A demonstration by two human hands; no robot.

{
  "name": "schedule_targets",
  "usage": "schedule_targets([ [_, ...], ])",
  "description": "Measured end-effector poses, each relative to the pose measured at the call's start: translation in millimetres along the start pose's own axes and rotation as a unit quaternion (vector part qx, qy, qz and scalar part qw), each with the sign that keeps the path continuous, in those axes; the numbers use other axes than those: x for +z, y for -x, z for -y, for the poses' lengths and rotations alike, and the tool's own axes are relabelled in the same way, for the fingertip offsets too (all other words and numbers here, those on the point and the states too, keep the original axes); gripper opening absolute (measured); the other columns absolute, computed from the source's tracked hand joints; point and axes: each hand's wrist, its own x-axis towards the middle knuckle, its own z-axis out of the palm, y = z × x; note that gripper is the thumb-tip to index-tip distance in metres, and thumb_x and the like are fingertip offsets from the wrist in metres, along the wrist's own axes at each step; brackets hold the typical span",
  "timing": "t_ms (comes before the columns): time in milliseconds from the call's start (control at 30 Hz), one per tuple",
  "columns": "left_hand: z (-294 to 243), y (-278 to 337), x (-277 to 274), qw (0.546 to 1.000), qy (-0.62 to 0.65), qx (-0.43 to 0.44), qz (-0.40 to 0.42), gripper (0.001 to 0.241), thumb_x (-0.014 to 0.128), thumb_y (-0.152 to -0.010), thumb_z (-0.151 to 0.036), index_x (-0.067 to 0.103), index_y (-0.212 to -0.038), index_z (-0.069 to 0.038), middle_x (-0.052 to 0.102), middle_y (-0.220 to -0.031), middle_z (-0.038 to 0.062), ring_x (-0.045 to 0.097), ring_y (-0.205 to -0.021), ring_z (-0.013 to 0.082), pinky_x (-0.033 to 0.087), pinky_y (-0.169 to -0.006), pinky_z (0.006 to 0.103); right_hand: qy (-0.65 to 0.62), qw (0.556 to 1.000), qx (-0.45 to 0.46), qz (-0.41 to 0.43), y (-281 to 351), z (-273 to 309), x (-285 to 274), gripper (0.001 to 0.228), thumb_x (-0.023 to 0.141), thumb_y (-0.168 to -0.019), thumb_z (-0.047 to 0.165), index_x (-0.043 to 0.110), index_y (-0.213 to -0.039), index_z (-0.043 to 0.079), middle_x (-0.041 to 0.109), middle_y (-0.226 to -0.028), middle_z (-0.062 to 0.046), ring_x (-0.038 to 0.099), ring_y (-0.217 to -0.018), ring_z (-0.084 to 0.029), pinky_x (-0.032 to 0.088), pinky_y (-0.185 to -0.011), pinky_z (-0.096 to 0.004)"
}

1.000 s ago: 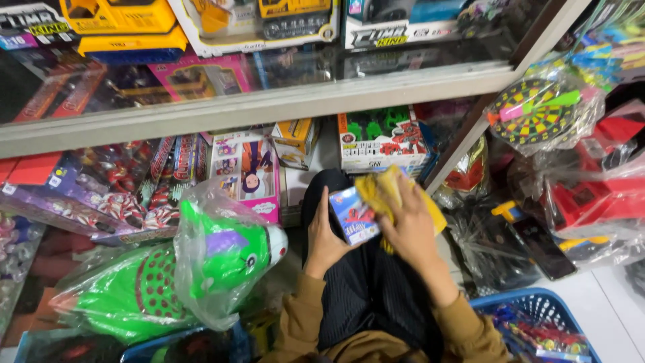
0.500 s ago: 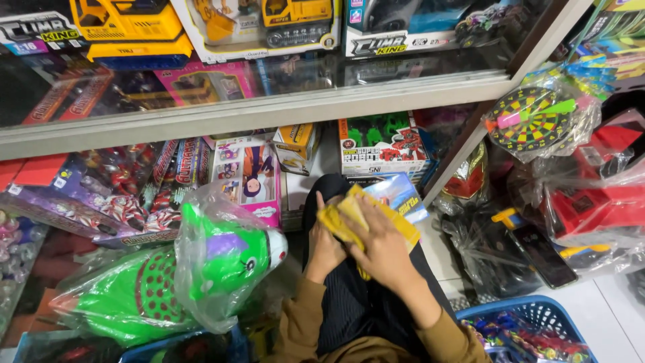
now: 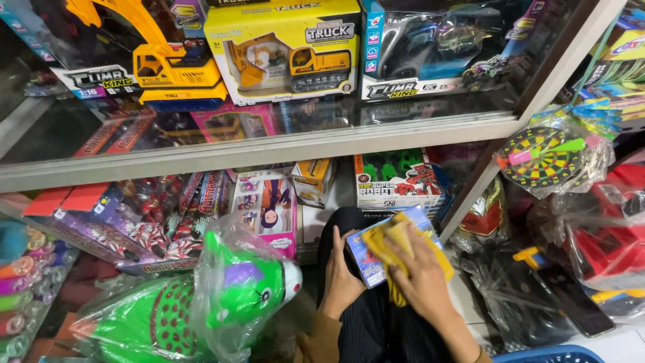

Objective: Cleaning and dusting toy car packages on a shelf using a yellow cloth.

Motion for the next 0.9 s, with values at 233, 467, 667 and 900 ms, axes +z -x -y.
schedule_targets([
  [233, -4.8, -2.9, -8.2, 0.997, -0.018, 0.075, -0.015, 0.133, 0.097, -0.065, -0.017, 0.007, -0.162, -0.005, 0.056, -0.146, 0.017, 0.057, -0.134, 0.0378, 0.046, -0.112, 0.0457, 0.031, 0.998, 0.036, -0.052, -19.9, -25.9, -18.5, 0.051, 0.063, -0.094, 0.021, 0.058, -0.144, 0.015, 0.043, -0.157, -0.025, 0.035, -0.150, -0.043, 0.027, -0.120, -0.053],
  [467, 3.2, -21.9, -37.2, 0.936, -0.198, 0.280, 0.078, 0.122, 0.091, -0.073, -0.004, 0.015, -0.167, -0.026, 0.048, -0.160, 0.005, 0.043, -0.155, 0.0373, 0.038, -0.131, 0.0469, 0.002, 0.998, -0.034, -0.046, -32.6, -11.7, -57.1, 0.048, 0.060, -0.095, 0.022, 0.060, -0.142, 0.014, 0.054, -0.150, -0.023, 0.040, -0.149, -0.041, 0.029, -0.120, -0.055],
  [667, -41.6, -28.9, -52.6, 0.981, 0.058, 0.151, 0.103, 0.127, 0.091, -0.059, -0.033, 0.013, -0.155, -0.007, 0.028, -0.160, 0.025, 0.032, -0.148, 0.0443, 0.030, -0.123, 0.0494, 0.047, 0.997, -0.039, 0.038, -23.0, -14.7, -47.4, 0.047, 0.061, -0.095, 0.025, 0.061, -0.140, 0.011, 0.055, -0.145, -0.022, 0.045, -0.142, -0.040, 0.031, -0.117, -0.056],
  [900, -49.6, 15.3, 6.7, 0.997, 0.057, -0.029, -0.049, 0.083, 0.091, -0.080, -0.022, 0.044, -0.146, -0.004, 0.045, -0.149, 0.021, 0.050, -0.140, 0.0405, 0.041, -0.121, 0.0455, -0.012, 0.996, -0.041, 0.079, -13.7, 3.9, -36.3, 0.049, 0.058, -0.095, 0.023, 0.059, -0.143, 0.011, 0.052, -0.149, -0.022, 0.044, -0.142, -0.041, 0.034, -0.112, -0.051],
])
